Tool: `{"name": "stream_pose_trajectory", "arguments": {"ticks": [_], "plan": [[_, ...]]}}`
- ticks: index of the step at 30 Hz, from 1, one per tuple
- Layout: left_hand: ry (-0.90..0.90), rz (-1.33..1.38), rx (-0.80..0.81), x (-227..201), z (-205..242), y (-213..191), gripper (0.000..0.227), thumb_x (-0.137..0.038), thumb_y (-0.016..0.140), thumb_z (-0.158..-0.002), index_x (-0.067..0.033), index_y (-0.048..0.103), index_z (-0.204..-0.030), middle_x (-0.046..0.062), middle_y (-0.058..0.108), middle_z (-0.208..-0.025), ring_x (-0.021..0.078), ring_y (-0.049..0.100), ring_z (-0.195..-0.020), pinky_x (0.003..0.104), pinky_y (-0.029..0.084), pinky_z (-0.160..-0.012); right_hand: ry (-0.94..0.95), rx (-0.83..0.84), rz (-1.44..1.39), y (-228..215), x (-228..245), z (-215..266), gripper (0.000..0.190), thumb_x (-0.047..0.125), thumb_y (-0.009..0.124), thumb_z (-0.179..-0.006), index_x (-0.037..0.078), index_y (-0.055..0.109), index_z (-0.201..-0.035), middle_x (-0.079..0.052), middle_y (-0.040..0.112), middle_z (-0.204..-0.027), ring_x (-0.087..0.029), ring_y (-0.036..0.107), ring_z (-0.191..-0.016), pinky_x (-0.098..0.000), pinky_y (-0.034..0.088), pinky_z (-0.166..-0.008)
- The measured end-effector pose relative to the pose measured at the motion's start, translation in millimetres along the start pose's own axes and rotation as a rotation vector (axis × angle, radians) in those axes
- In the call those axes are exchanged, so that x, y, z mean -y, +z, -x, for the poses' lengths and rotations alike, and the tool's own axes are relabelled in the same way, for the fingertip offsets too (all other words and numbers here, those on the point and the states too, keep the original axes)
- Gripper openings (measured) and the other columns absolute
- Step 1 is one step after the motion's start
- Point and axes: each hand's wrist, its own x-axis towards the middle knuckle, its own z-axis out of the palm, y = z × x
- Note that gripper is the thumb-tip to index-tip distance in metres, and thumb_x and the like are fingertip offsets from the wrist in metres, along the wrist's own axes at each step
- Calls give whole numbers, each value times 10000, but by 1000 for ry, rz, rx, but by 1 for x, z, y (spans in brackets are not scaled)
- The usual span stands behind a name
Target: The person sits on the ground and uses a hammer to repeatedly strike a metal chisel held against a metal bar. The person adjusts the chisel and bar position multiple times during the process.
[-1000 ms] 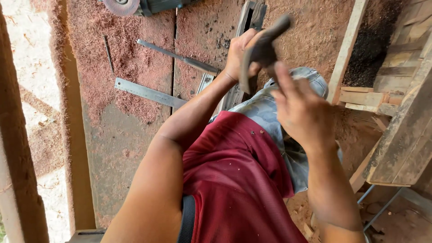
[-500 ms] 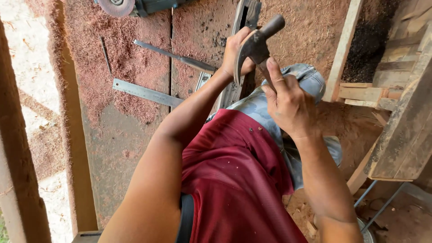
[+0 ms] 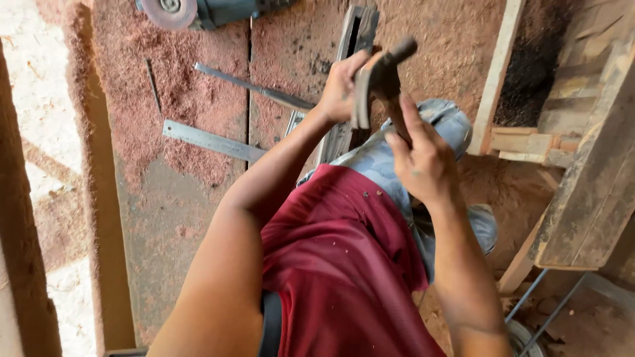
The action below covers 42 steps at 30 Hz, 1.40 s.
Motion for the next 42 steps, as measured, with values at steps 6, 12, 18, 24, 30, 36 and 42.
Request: {"name": "stream_pose_trajectory", "arguments": {"ticks": [6,12,18,24,30,36,42], "plan": [[53,16,22,34,-3,-35,203,-162,718,-836,-113,541,-751,9,566,-640,130,516,-532,268,463,-517,91,-98,-255,8,-32,16,588,6,569,-1111,48,287,-1625,-69,623,-779,-143,484,-484,-276,396,-328],[13,-114,-42,-36,-21,-11,155,-112,758,-814,-39,622,-795,49,661,-717,162,571,-593,298,488,-580,146,-141,-180,-5,-15,12,580,-49,620,-991,-50,429,-1539,-132,658,-906,-251,546,-697,-368,442,-612],[262,-180,-61,-48,-40,-17,265,-163,748,-839,-106,502,-756,23,519,-631,188,513,-545,318,426,-495,197,-132,-240,6,-21,19,563,31,621,-1067,-3,384,-1576,-121,686,-938,-228,624,-735,-334,497,-619],[134,-136,-22,-33,-34,-6,267,-121,775,-807,-78,521,-737,7,551,-657,148,495,-562,294,437,-534,256,-149,-191,8,-18,22,560,123,622,-1073,-13,386,-1562,-199,701,-1084,-272,651,-819,-364,533,-701],[105,-170,-35,-26,-31,7,236,-155,777,-800,-97,557,-740,-11,570,-611,124,529,-513,277,432,-479,224,-172,-219,5,-15,20,560,35,647,-1051,-38,402,-1549,-156,705,-959,-233,642,-738,-339,518,-627],[138,-188,-33,-13,-22,9,246,-149,780,-767,-87,549,-708,7,590,-578,146,510,-473,288,398,-436,95,-315,-191,-54,12,-2,576,-70,605,-1063,-2,378,-1588,-144,686,-855,-236,606,-622,-346,496,-517],[110,-163,-55,-16,-18,10,248,-146,770,-794,-68,547,-717,13,569,-597,142,496,-484,291,418,-451,-156,-573,-145,-85,39,-8,372,-39,410,-979,35,436,-1342,-167,609,-969,-299,586,-843,-447,543,-1018]]}}
